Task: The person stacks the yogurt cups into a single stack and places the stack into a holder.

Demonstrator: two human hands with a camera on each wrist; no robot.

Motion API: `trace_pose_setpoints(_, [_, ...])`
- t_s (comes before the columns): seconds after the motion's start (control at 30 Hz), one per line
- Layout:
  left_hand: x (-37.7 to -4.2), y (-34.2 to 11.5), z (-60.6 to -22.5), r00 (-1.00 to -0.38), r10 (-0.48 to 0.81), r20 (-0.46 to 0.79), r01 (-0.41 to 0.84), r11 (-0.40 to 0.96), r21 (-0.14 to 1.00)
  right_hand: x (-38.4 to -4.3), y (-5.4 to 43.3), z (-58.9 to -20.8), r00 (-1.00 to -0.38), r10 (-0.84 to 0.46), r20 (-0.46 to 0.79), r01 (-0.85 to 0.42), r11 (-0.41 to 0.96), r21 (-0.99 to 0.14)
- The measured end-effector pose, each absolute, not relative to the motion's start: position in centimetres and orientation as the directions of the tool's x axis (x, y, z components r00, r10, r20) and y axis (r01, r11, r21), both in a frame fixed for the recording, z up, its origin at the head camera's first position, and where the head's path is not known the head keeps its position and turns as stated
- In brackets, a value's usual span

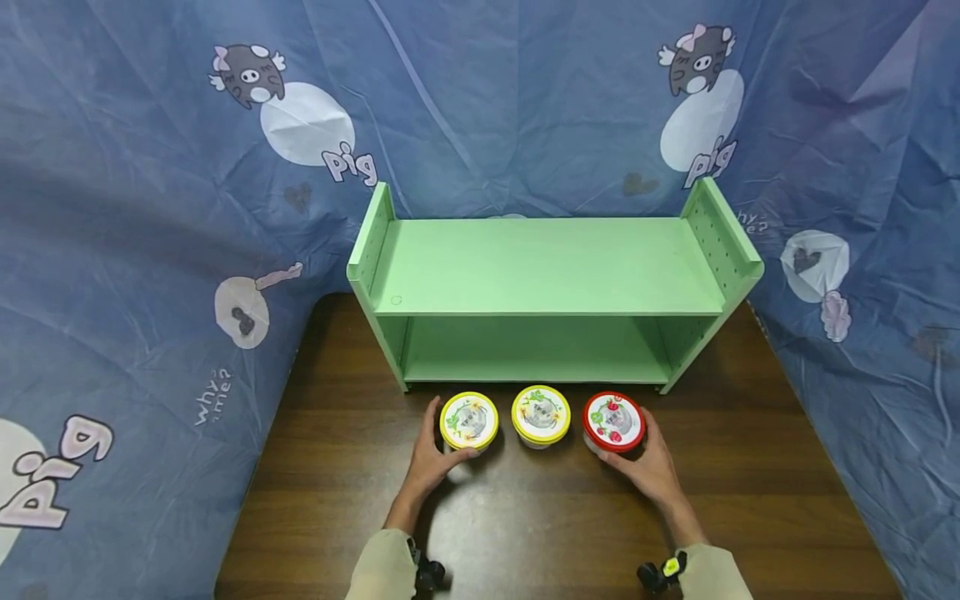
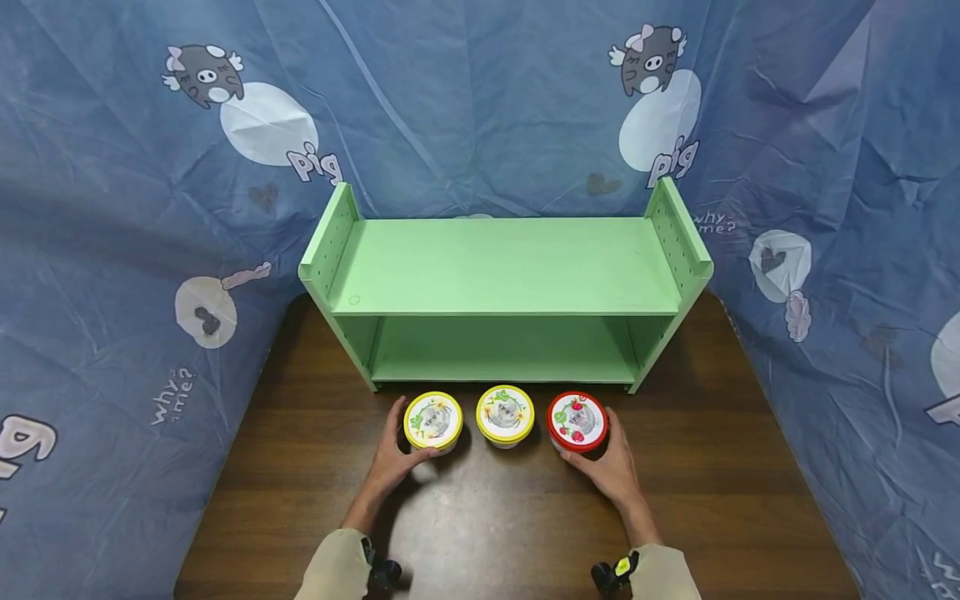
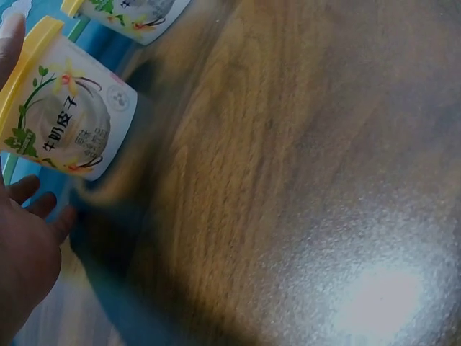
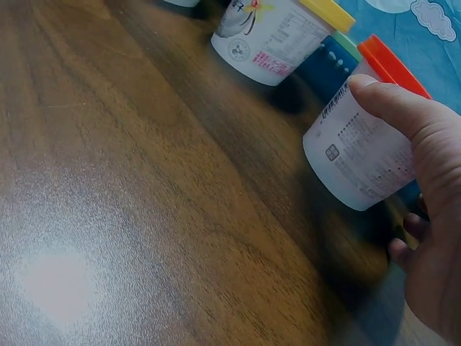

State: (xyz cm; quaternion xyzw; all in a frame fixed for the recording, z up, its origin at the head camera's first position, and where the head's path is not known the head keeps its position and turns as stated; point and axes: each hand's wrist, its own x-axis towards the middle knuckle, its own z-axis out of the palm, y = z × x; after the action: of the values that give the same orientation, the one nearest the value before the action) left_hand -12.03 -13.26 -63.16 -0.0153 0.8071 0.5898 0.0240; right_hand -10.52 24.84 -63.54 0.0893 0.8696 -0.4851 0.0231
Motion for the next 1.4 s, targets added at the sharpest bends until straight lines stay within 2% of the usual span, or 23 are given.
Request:
trace_pose_setpoints(0.57, [-12.1,-11.9,-63.8,-0.998,-0.011,-0.058,-0.059,0.267,0.962,-10.9,24.1,-64.2,-0.975,0.168,-0.144,0.205,0.44,-0.874])
trace_pose_setpoints(0.87, [-12.2,-11.8,-64.6,-0.997,-0.031,-0.076,-0.081,0.257,0.963,-11.0,23.6,-64.5,-0.969,0.212,-0.128,0.191,0.31,-0.931])
trace_pose_setpoints(1.17, [-12.3,-11.6,-65.4,-0.998,-0.049,-0.04,-0.049,0.204,0.978,-11.1,22.6,-64.9,-0.962,0.257,-0.087,0.14,0.194,-0.971])
trace_pose_setpoints(1.4, [-11.9,-11.0,-63.9,-0.997,-0.061,-0.055,-0.067,0.22,0.973,-11.2,22.5,-64.9,-0.958,0.275,-0.077,0.137,0.205,-0.969])
